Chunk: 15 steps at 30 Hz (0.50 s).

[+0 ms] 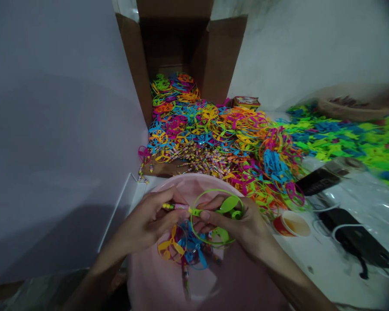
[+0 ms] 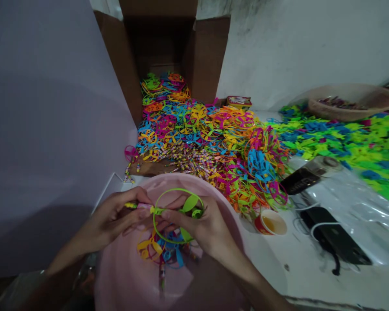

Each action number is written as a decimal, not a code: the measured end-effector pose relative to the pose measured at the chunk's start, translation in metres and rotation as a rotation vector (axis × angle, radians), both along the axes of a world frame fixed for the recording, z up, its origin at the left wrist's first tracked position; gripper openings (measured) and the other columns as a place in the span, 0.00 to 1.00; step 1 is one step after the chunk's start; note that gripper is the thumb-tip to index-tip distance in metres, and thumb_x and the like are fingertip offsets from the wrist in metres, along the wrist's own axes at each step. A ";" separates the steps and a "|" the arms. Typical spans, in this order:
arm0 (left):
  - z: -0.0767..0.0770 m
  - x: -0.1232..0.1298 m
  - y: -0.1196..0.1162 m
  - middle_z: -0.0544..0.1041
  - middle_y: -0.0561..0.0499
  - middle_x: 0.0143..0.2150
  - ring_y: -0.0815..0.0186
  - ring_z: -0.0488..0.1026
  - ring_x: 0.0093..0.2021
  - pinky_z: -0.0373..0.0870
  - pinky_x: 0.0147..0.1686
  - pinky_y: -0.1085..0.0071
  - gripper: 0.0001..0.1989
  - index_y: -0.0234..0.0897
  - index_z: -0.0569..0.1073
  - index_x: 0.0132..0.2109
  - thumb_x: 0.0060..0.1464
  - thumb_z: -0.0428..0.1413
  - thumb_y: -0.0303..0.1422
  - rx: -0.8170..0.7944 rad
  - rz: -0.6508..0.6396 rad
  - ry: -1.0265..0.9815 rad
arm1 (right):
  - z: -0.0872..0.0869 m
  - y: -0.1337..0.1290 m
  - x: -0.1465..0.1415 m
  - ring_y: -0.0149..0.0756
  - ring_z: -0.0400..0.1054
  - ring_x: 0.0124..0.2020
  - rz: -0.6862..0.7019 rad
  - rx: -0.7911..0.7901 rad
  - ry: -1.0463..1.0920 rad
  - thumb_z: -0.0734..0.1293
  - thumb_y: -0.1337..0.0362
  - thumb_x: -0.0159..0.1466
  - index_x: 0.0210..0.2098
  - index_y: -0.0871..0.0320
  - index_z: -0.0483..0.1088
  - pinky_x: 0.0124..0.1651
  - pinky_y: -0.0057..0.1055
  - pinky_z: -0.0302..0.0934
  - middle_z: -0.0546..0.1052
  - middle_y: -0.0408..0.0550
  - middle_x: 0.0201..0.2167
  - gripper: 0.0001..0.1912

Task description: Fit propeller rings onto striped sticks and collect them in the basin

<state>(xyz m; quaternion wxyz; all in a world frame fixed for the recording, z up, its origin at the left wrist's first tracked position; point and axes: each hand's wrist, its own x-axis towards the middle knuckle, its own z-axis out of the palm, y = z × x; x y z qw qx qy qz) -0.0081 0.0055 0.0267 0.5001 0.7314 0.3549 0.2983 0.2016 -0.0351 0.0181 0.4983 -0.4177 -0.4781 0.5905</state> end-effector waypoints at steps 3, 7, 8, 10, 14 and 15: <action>-0.007 0.002 -0.001 0.69 0.56 0.27 0.72 0.63 0.22 0.58 0.19 0.78 0.05 0.39 0.72 0.37 0.61 0.58 0.35 -0.064 0.015 -0.003 | -0.005 -0.001 -0.002 0.39 0.77 0.27 -0.034 -0.005 0.009 0.79 0.55 0.56 0.28 0.50 0.82 0.32 0.34 0.73 0.82 0.46 0.26 0.08; -0.013 0.001 -0.003 0.69 0.55 0.28 0.71 0.64 0.24 0.58 0.21 0.78 0.05 0.39 0.71 0.38 0.63 0.56 0.35 -0.056 0.017 0.032 | -0.006 -0.003 -0.002 0.39 0.77 0.27 -0.044 -0.020 -0.013 0.78 0.54 0.57 0.28 0.51 0.81 0.32 0.34 0.72 0.82 0.47 0.27 0.08; -0.014 0.001 -0.003 0.70 0.55 0.29 0.71 0.64 0.25 0.59 0.22 0.78 0.06 0.39 0.71 0.38 0.63 0.56 0.35 -0.051 0.009 0.033 | -0.006 -0.003 -0.002 0.39 0.77 0.27 -0.040 -0.023 -0.016 0.78 0.55 0.57 0.28 0.51 0.81 0.32 0.34 0.72 0.82 0.47 0.27 0.08; -0.016 0.000 -0.003 0.70 0.55 0.29 0.71 0.64 0.26 0.58 0.22 0.77 0.06 0.39 0.72 0.38 0.63 0.56 0.36 -0.041 0.002 0.033 | -0.006 -0.003 -0.003 0.39 0.77 0.27 -0.031 -0.021 -0.013 0.78 0.54 0.58 0.28 0.51 0.81 0.33 0.34 0.72 0.82 0.47 0.26 0.09; -0.022 0.004 -0.004 0.71 0.54 0.30 0.70 0.66 0.28 0.60 0.24 0.78 0.08 0.38 0.73 0.38 0.64 0.56 0.37 0.011 0.028 0.051 | -0.012 -0.002 -0.003 0.41 0.77 0.28 -0.032 -0.025 -0.013 0.78 0.54 0.58 0.29 0.51 0.81 0.36 0.37 0.73 0.82 0.48 0.27 0.08; -0.023 0.005 -0.005 0.72 0.54 0.30 0.70 0.67 0.28 0.61 0.24 0.78 0.09 0.38 0.73 0.37 0.65 0.56 0.37 0.017 0.036 0.053 | -0.013 -0.001 -0.002 0.41 0.77 0.28 -0.031 -0.027 -0.018 0.77 0.54 0.58 0.29 0.51 0.81 0.36 0.38 0.73 0.82 0.48 0.27 0.09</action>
